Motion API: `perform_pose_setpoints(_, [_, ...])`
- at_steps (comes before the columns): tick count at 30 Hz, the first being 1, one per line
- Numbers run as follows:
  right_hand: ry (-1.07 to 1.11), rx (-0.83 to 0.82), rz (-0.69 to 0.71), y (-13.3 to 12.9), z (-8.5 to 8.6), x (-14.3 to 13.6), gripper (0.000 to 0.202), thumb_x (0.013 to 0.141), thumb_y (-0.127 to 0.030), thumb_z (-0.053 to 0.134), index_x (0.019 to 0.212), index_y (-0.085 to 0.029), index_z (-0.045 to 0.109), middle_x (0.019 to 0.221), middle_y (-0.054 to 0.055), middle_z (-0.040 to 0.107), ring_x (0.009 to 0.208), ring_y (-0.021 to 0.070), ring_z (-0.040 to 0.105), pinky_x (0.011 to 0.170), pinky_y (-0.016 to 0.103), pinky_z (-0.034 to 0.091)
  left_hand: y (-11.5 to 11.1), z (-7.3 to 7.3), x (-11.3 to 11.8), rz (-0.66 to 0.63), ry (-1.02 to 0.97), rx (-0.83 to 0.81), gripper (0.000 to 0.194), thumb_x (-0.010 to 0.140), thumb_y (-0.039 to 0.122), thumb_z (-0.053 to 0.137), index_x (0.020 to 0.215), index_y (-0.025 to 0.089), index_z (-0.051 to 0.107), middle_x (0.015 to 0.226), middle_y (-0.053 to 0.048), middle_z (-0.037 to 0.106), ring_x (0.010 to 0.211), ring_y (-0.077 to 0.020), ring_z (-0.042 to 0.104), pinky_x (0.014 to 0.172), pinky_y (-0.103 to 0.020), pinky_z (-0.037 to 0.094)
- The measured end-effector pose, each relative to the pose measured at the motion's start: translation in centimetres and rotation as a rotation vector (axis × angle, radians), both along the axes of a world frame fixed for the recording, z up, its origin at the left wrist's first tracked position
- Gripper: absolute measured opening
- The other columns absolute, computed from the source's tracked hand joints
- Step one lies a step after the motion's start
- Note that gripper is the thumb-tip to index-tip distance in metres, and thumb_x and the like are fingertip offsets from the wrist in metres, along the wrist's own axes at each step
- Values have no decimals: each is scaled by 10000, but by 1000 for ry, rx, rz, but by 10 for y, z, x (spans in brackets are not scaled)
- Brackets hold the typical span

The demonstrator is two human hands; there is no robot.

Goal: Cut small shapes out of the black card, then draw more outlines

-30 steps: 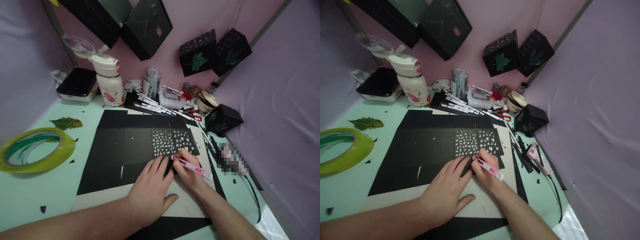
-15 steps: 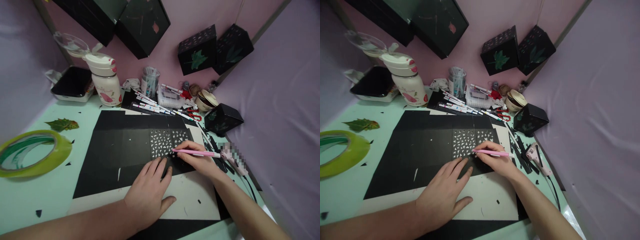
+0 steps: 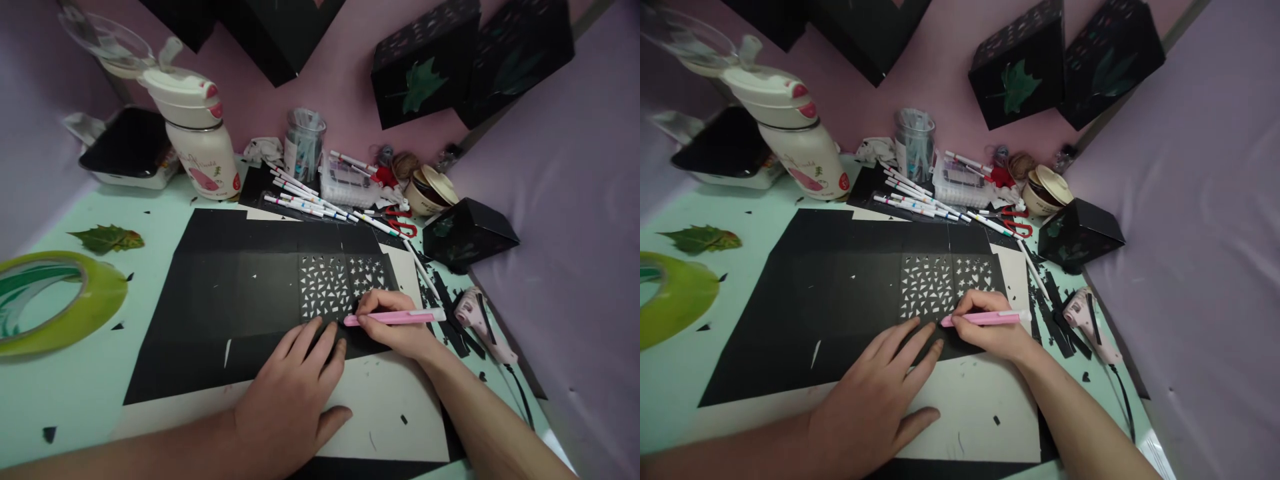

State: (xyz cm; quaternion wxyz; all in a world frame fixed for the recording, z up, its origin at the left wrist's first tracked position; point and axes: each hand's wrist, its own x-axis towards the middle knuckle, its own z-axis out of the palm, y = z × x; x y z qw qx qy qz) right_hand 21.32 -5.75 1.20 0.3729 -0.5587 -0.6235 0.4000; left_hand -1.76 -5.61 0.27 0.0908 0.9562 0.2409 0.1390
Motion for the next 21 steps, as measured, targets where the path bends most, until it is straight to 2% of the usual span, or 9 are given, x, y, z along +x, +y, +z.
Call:
perform_pose_setpoints(13, [-79,-19,11,2,5,-3,94,772,-190,641,685,-192,604,651,-9,633,585,125,539,536,235,401,0,1,0,0,4,-17,615,905,615,400,1310,171,529,1361,-104,531,1258,-313,433,1058,-461,302])
perform_pose_setpoints(17, [-106,-102,34,7,11,-1,68,766,-204,657,705,-185,633,653,-13,641,561,107,517,501,212,368,0,2,0,-5,-9,2,610,905,610,406,1299,162,541,1351,-108,541,1248,-311,442,1055,-458,301])
perform_pose_setpoints(21, [-141,-161,115,15,19,2,60,757,-222,680,727,-180,651,695,-9,667,598,108,537,519,200,379,1,1,1,-8,-17,5,602,906,603,416,1297,164,542,1341,-99,553,1246,-309,443,1058,-455,293])
